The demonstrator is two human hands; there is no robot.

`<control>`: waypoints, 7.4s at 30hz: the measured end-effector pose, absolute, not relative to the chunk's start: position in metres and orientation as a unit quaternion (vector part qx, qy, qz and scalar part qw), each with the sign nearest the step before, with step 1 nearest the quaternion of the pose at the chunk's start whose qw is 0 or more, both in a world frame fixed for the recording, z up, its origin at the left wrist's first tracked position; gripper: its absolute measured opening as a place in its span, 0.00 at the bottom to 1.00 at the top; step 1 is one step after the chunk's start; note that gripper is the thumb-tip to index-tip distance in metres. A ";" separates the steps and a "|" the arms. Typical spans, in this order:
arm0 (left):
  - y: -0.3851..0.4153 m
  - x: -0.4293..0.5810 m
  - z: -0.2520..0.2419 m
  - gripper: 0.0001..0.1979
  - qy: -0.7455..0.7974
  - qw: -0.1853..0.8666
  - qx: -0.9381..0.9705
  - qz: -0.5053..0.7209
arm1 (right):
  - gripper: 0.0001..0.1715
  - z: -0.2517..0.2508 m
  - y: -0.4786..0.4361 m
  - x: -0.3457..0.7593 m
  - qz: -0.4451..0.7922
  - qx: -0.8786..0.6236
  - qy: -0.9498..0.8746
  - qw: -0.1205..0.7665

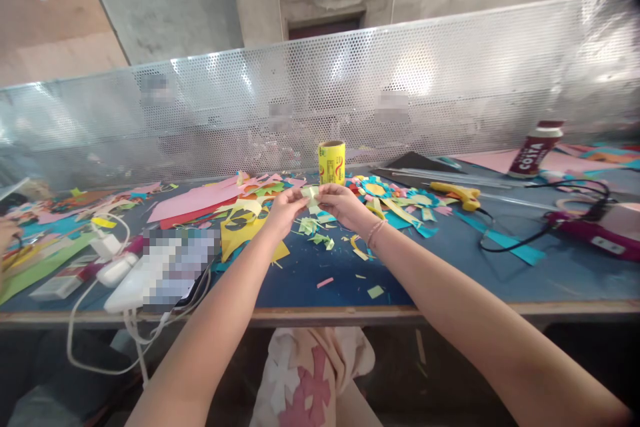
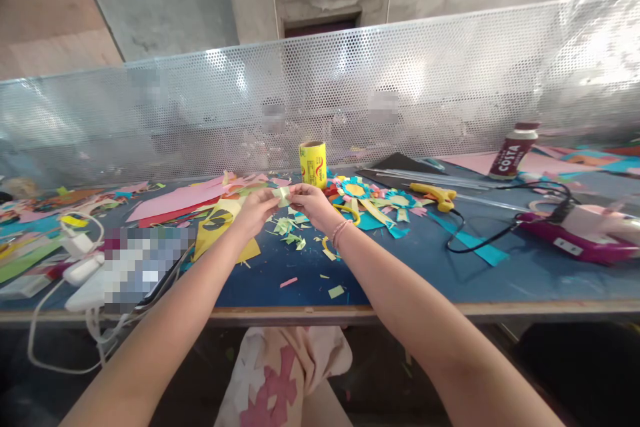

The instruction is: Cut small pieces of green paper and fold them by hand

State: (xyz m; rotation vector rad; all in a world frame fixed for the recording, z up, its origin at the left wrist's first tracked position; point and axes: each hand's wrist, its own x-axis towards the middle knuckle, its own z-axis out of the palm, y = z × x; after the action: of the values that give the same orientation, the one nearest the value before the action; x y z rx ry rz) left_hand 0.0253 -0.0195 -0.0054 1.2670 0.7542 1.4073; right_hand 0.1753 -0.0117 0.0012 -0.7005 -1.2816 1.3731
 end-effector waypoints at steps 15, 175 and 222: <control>-0.023 0.024 0.001 0.09 0.292 0.575 0.477 0.597 | 0.15 0.002 -0.015 0.172 0.513 -0.286 -0.604 0.538; -0.027 0.017 0.005 0.08 0.234 0.700 0.438 0.512 | 0.08 0.015 -0.026 0.176 0.763 -0.212 -0.437 0.426; -0.033 0.019 0.011 0.08 0.241 0.701 0.449 0.498 | 0.06 0.013 -0.027 0.174 0.750 -0.201 -0.459 0.431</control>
State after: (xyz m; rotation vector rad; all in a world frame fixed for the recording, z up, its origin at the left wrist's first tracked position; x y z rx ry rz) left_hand 0.0186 -0.0331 0.0106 1.0009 0.5368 1.1094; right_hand 0.1737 -0.0266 0.0130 -0.5018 -1.1451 1.8713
